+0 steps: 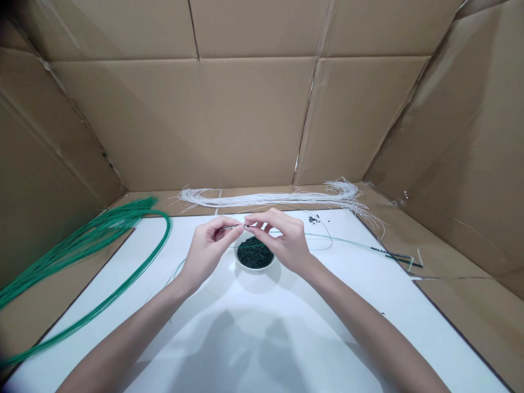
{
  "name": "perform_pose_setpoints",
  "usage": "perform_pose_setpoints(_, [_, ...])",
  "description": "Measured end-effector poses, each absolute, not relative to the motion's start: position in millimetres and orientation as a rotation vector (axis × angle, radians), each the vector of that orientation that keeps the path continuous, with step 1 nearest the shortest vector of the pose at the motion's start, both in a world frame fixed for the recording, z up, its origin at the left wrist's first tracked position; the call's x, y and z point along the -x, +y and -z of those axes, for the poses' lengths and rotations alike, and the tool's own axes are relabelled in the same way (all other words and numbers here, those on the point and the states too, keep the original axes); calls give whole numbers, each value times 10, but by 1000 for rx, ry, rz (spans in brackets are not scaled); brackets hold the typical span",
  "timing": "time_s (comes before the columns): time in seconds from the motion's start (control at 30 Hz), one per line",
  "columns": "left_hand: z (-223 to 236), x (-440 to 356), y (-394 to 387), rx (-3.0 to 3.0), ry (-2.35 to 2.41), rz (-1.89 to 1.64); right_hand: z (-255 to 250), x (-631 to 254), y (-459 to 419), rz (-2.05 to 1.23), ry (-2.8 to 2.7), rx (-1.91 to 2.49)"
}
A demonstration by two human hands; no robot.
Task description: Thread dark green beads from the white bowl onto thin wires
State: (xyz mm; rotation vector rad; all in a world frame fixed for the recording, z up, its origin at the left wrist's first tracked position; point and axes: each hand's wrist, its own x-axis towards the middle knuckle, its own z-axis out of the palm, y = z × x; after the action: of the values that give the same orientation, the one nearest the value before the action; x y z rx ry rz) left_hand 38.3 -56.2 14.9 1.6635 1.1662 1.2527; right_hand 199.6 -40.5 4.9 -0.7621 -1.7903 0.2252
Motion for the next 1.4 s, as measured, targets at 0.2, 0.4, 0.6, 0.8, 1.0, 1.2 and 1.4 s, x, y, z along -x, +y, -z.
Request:
perform_pose_setpoints(0.2, [-201, -351, -497, -1556, 1010, -1102, -58, -2020, -363, -124, -1885, 651])
perform_pose_setpoints(0.4, [-130, -331, -415, -1493, 990, -1130, -55, -2015, -350, -115, -1870, 677])
perform_pose_setpoints(0.6, [-113, -332, -409, -1432, 999, -1228, -49, -2024, -336, -125, -1862, 710])
perform_pose_setpoints(0.8, [-113, -345, -422, -1463, 924, -1252, -20, -2019, -323, -131, -1871, 693])
perform_pose_setpoints(1.0, [-109, -361, -415, -1434, 915, -1208, 13, -2004, -316, -188, -1899, 645])
perform_pose_setpoints(1.2, [-109, -329, -392, -1430, 921, -1192, -122, -2096, -304, -328, -1915, 815])
perform_pose_setpoints(1.4, [-79, -350, -393, -1514, 986, -1156, -187, -2115, -297, -512, -1963, 968])
